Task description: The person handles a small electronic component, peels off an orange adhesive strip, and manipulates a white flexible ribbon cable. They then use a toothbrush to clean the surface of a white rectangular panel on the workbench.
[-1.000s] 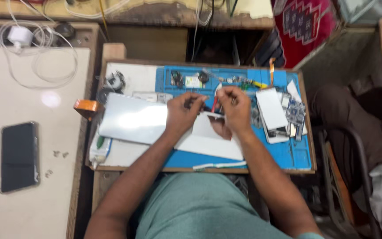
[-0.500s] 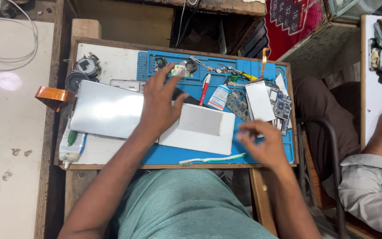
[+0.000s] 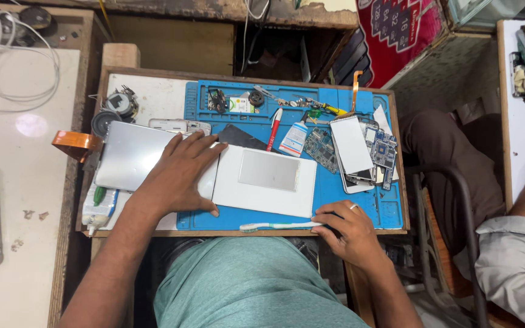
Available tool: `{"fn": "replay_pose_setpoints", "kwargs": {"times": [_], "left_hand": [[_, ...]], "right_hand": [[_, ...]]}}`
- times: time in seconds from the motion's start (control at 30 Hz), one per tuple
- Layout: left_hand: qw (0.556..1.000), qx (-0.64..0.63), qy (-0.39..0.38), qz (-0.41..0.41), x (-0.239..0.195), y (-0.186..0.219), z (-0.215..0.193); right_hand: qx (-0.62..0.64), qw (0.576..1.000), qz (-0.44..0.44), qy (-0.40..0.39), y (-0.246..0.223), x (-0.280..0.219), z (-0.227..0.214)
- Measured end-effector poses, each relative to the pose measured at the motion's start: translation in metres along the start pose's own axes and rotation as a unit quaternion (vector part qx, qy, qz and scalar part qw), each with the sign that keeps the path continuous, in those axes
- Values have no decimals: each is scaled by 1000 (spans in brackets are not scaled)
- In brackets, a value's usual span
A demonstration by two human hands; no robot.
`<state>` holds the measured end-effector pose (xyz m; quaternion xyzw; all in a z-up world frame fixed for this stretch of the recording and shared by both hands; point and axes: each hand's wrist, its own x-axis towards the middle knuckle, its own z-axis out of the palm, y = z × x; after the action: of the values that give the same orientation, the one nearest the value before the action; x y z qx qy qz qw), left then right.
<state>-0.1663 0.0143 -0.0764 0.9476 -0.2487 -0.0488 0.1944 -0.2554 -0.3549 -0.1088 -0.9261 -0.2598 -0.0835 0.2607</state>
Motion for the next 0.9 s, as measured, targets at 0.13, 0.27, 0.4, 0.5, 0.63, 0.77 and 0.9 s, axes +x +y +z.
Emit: {"fn": "replay_pose_setpoints", "kwargs": {"times": [0.13, 0.27, 0.4, 0.5, 0.63, 0.77, 0.9], "left_hand": [[1000, -4, -12, 3, 2, 1, -5], [1000, -14, 21, 10, -5, 3, -1], [997, -41, 55, 25, -11, 1, 3], [998, -46, 33, 28, -10, 0, 5], [1000, -4, 2, 14, -13, 1, 6], [997, -55, 53, -1, -32, 2, 10], [962, -118, 246, 3, -62, -15, 8]], "right_hand": [[38, 999, -2, 12, 2, -3, -2], [97, 994, 39, 38, 5, -11, 1], [125, 980, 145, 54, 13, -16, 6], [138, 980, 105, 94, 18, -15, 10], [141, 981, 114, 74, 15, -11, 16], [136, 982, 115, 61, 10, -10, 19], [94, 985, 132, 64, 4, -10, 26]]}}
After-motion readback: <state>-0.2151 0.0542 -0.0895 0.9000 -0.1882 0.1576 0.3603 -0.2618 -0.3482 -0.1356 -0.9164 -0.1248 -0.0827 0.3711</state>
